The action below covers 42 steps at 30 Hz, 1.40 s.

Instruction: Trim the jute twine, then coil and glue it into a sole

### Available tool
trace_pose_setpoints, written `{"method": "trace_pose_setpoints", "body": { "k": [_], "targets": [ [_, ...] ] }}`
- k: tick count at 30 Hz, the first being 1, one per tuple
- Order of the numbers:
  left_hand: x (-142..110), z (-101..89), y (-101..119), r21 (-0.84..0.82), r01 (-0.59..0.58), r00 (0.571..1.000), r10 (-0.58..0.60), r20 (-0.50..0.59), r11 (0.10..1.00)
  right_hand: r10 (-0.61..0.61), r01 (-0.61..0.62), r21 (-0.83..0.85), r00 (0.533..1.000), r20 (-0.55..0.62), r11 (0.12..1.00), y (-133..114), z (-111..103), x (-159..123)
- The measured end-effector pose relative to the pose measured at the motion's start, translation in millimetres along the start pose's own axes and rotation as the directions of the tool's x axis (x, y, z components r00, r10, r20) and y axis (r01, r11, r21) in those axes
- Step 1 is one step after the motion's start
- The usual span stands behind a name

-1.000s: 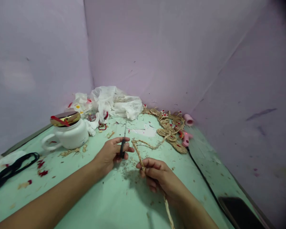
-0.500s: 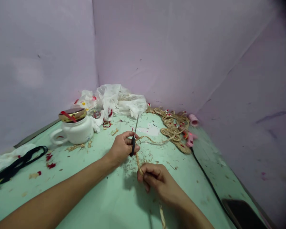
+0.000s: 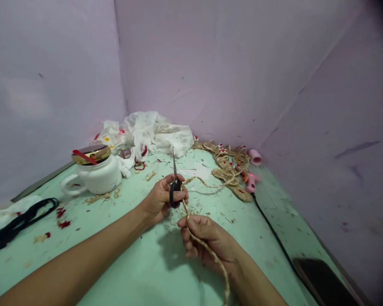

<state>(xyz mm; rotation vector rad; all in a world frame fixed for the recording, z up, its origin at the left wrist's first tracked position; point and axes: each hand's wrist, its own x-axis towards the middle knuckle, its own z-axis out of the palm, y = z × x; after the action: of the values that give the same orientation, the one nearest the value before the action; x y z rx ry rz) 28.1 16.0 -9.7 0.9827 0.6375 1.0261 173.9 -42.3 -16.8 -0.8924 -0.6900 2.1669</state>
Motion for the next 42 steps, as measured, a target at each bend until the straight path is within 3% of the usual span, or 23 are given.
{"method": "trace_pose_setpoints", "body": {
  "k": [3,6,8,10,13,15,19,23,30,36,39,42],
  "targets": [
    [2,-4.9,2,0.262,-0.015,0.998,0.032,-0.061,0.965,-0.151,0.132,-0.119,0.976,-0.16,0.984,-4,0,0],
    [-2,-11.4,9,0.546,-0.007,0.99,0.084,-0.117,0.838,-0.366,0.276,-0.302,0.88,-0.303,0.913,-10,-4,-1],
    [-10,-14.8,15,0.731,-0.046,0.988,0.139,-0.067,0.681,-0.478,0.323,-0.411,0.8,-0.363,0.853,-14,-7,-1],
    [-19,-15.7,21,0.896,-0.139,0.982,0.177,0.069,0.421,-0.545,0.333,-0.489,0.739,-0.396,0.806,-16,-9,-1],
    [-31,-11.4,26,0.957,-0.27,0.959,0.112,0.259,0.107,-0.582,0.339,-0.526,0.7,-0.414,0.78,-17,-10,0],
    [-36,-6.5,27,0.954,-0.301,0.952,0.056,0.301,-0.009,-0.59,0.347,-0.525,0.691,-0.418,0.777,-17,-10,0],
    [-39,-0.8,24,0.948,-0.276,0.96,0.007,0.281,-0.16,-0.605,0.356,-0.528,0.667,-0.434,0.771,-18,-9,0],
    [-37,-3.3,21,0.933,-0.266,0.962,-0.006,0.273,-0.244,-0.621,0.372,-0.536,0.664,-0.417,0.758,-19,-10,0],
    [-33,-14.1,12,0.929,-0.29,0.953,0.018,0.302,-0.229,-0.655,0.333,-0.629,0.648,-0.389,0.703,-18,-10,0],
    [-32,-19.3,9,0.903,-0.308,0.942,0.033,0.333,-0.3,-0.709,0.298,-0.741,0.627,-0.323,0.601,-17,-9,-2],
    [-32,-20.9,8,0.884,-0.316,0.936,0.039,0.35,-0.343,-0.707,0.288,-0.755,0.635,-0.31,0.589,-18,-8,-2],
    [-31,-22.3,9,0.882,-0.342,0.923,0.06,0.38,-0.325,-0.699,0.274,-0.752,0.636,-0.326,0.599,-18,-8,-1]
  ]
}}
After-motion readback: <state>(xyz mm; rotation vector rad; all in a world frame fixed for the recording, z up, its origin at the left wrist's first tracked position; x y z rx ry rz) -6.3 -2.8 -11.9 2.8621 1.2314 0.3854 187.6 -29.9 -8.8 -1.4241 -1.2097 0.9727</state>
